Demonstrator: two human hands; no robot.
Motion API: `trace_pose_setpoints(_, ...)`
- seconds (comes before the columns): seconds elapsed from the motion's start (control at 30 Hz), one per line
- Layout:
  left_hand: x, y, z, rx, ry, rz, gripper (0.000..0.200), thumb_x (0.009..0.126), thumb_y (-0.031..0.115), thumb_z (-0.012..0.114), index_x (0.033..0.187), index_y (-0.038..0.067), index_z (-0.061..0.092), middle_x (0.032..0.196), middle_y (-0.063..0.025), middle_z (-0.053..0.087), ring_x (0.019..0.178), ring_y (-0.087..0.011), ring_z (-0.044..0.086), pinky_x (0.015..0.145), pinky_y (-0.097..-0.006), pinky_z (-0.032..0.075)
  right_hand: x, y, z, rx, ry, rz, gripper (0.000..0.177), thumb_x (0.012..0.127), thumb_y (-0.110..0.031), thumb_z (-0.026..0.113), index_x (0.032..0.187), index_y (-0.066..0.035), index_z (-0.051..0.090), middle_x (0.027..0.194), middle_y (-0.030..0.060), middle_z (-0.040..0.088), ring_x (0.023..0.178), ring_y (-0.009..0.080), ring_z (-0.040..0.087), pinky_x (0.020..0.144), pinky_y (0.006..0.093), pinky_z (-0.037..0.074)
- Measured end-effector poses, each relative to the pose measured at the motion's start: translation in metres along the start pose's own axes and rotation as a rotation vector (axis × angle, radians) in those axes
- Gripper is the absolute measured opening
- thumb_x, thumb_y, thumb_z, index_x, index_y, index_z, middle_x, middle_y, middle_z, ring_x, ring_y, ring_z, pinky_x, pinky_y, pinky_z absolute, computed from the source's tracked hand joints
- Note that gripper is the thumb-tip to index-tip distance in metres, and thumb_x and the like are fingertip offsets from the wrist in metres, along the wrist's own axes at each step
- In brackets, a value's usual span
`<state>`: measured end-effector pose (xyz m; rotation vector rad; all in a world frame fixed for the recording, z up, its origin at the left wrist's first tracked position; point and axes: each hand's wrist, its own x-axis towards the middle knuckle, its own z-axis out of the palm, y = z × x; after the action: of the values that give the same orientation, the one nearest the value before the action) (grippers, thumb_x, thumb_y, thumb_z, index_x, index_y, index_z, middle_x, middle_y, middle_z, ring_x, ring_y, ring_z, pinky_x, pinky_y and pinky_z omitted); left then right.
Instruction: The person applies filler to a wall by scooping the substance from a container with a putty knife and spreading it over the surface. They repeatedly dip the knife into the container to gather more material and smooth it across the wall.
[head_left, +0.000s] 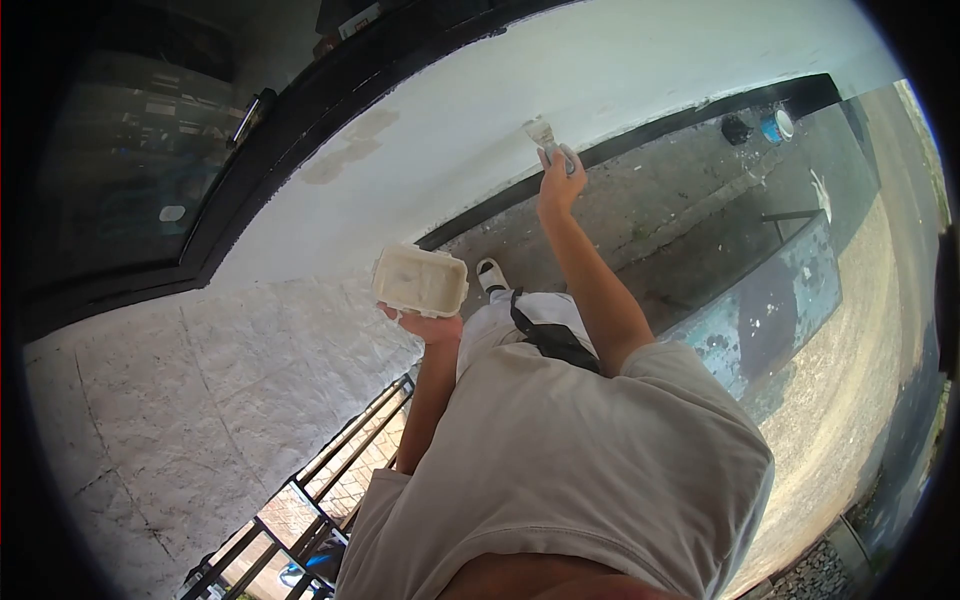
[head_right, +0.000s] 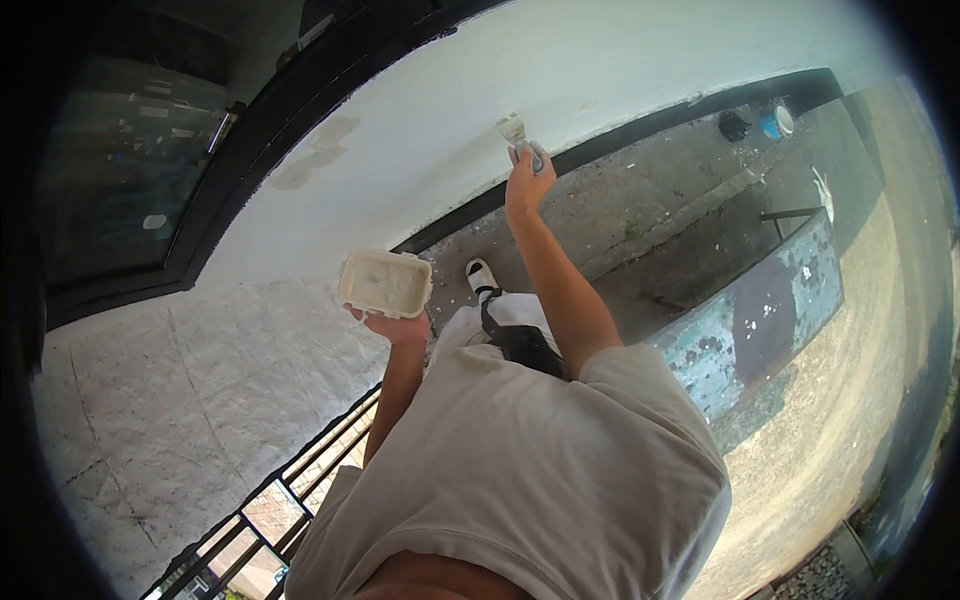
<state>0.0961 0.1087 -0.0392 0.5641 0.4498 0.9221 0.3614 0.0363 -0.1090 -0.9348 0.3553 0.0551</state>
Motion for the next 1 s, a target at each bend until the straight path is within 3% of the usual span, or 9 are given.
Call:
trace_pose_setpoints(0.2, -0.002, 0.0, 0.002, 0.018, 0.025, 0.004, 0.072, 0.095, 0.072, 0.041, 0.148, 0.024, 0.042, 0.145, -0.0029, 0.05, 0.13, -0.029, 0.052, 0.106, -0.0538, 0.047, 0.005, 0.002, 0.008, -0.033, -0.02, 0.053, 0.043, 0.098, -0.006, 0.055, 0.132, 0.019, 0.046, 0.131, 0.0342, 0.052, 0.114, 0.0376, 0.065, 0.096, 0.0321, 0.057)
trace_pose_setpoints(0.5, -0.004, -0.002, 0.008, 0.041, 0.045, 0.017, 0.073, 0.095, 0.072, 0.041, 0.15, 0.025, 0.04, 0.146, -0.0028, 0.049, 0.13, -0.0295, 0.052, 0.107, -0.0539, 0.046, 0.0, 0.01, -0.009, -0.057, -0.029, -0.02, 0.044, 0.099, -0.007, 0.056, 0.132, 0.02, 0.046, 0.13, 0.0343, 0.053, 0.114, 0.0366, 0.066, 0.095, 0.0317, 0.057)
trace_pose_setpoints(0.73, -0.003, 0.0, 0.005, -0.002, 0.06, -0.005, 0.072, 0.094, 0.072, 0.043, 0.15, 0.025, 0.041, 0.145, -0.002, 0.05, 0.131, -0.0287, 0.051, 0.108, -0.0534, 0.046, 0.01, 0.019, 0.017, -0.209, 0.014, -0.056, 0.044, 0.1, -0.01, 0.055, 0.132, 0.018, 0.048, 0.127, 0.0327, 0.059, 0.113, 0.0354, 0.067, 0.095, 0.0338, 0.057)
trace_pose_setpoints(0.8, 0.0, -0.001, 0.003, 0.021, 0.076, 0.002, 0.074, 0.096, 0.073, 0.037, 0.152, 0.025, 0.036, 0.148, -0.003, 0.047, 0.132, -0.03, 0.05, 0.108, -0.0544, 0.046, 0.009, 0.018, 0.026, -0.255, 0.035, -0.057, 0.044, 0.1, -0.01, 0.055, 0.132, 0.018, 0.048, 0.125, 0.0324, 0.06, 0.112, 0.0357, 0.068, 0.094, 0.0343, 0.057)
trace_pose_setpoints(0.83, 0.0, -0.002, 0.002, 0.033, 0.086, 0.006, 0.075, 0.097, 0.073, 0.033, 0.154, 0.025, 0.034, 0.15, -0.0035, 0.045, 0.132, -0.0307, 0.05, 0.108, -0.0549, 0.046, 0.008, 0.015, 0.027, -0.225, 0.037, -0.053, 0.044, 0.1, -0.01, 0.055, 0.132, 0.018, 0.048, 0.125, 0.0326, 0.06, 0.112, 0.0358, 0.068, 0.094, 0.0342, 0.057)
trace_pose_setpoints(0.93, 0.0, -0.002, 0.007, 0.02, 0.061, 0.01, 0.072, 0.095, 0.071, 0.043, 0.15, 0.025, 0.04, 0.146, -0.0018, 0.049, 0.132, -0.0287, 0.05, 0.108, -0.0533, 0.046, 0.0, 0.005, 0.029, -0.127, 0.033, -0.049, 0.044, 0.099, -0.008, 0.055, 0.132, 0.019, 0.046, 0.126, 0.0334, 0.057, 0.113, 0.036, 0.067, 0.095, 0.0339, 0.057)
trace_pose_setpoints(1.0, 0.0, -0.003, 0.007, 0.004, 0.065, 0.0, 0.071, 0.095, 0.071, 0.042, 0.15, 0.025, 0.04, 0.147, -0.0018, 0.048, 0.132, -0.0287, 0.05, 0.108, -0.0532, 0.046, -0.005, -0.002, 0.022, -0.056, 0.03, -0.058, 0.044, 0.097, -0.005, 0.056, 0.13, 0.022, 0.045, 0.128, 0.0344, 0.053, 0.113, 0.0365, 0.065, 0.097, 0.0336, 0.058)
